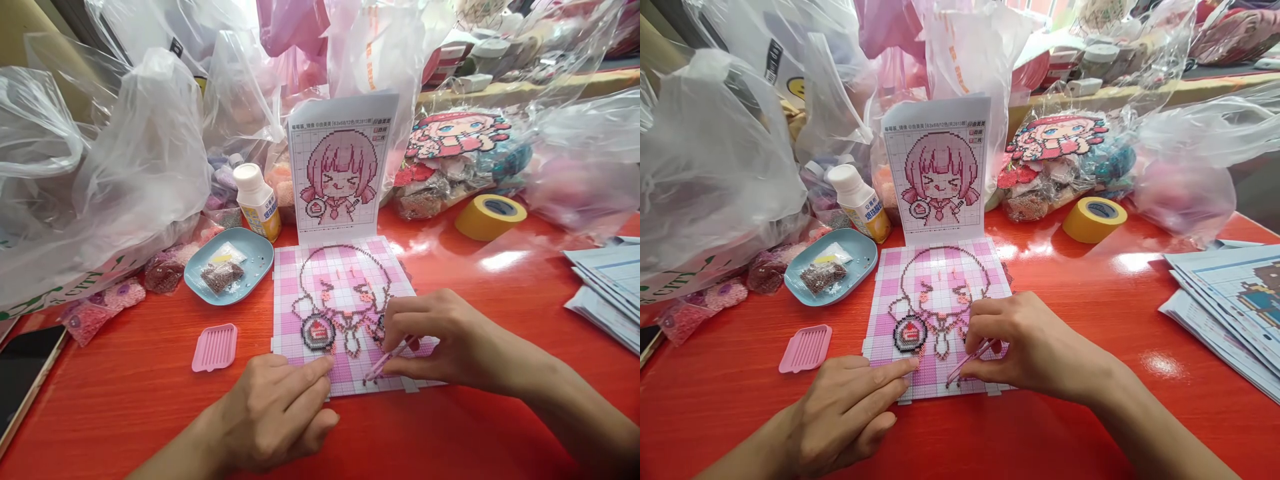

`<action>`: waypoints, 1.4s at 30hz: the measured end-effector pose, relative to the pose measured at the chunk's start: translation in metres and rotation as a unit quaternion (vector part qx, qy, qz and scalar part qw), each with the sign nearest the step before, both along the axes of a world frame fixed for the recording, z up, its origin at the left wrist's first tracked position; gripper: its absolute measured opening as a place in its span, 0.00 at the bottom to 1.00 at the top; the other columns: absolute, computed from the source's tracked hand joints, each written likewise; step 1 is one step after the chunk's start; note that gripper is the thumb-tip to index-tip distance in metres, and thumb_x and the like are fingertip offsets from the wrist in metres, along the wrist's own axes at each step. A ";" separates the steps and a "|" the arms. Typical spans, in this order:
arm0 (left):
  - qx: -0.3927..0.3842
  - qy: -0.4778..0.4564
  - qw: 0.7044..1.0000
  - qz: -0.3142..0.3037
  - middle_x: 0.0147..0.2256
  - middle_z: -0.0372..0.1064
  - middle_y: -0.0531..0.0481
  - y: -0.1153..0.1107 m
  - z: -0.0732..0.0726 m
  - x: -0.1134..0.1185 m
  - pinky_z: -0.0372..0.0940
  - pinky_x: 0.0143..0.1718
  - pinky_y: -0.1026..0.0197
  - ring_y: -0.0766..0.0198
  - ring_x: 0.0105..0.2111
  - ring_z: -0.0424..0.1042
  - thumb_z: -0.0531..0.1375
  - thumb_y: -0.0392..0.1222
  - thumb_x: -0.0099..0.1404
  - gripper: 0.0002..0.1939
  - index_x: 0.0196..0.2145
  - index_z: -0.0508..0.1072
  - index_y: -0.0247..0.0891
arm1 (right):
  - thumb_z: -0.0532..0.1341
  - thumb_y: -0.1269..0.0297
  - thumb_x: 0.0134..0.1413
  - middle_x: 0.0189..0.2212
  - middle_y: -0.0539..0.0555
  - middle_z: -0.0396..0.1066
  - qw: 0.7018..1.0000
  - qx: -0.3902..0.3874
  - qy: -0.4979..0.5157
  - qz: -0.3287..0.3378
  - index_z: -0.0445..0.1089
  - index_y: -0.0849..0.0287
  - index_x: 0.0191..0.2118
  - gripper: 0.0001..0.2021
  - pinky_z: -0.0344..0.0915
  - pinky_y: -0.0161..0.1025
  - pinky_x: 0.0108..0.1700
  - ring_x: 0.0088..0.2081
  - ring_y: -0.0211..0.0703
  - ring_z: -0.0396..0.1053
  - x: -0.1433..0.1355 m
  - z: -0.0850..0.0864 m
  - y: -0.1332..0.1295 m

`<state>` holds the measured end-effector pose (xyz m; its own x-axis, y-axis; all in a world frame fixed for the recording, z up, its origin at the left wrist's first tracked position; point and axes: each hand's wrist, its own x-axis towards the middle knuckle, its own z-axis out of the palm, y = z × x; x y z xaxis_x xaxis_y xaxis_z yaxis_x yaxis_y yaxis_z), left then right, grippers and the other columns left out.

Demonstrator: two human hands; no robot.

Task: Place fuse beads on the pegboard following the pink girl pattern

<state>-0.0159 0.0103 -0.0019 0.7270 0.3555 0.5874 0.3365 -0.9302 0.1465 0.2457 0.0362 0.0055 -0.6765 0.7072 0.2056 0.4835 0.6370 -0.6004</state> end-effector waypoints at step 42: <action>-0.008 -0.004 1.000 -0.013 0.32 0.79 0.37 0.000 0.000 0.000 0.62 0.13 0.61 0.63 0.21 0.76 0.46 0.36 0.71 0.16 0.32 0.70 0.27 | 0.63 0.57 0.55 0.26 0.48 0.67 0.999 -0.027 -0.038 0.008 0.65 0.58 0.29 0.11 0.53 0.33 0.27 0.25 0.33 0.60 -0.001 0.000 0.000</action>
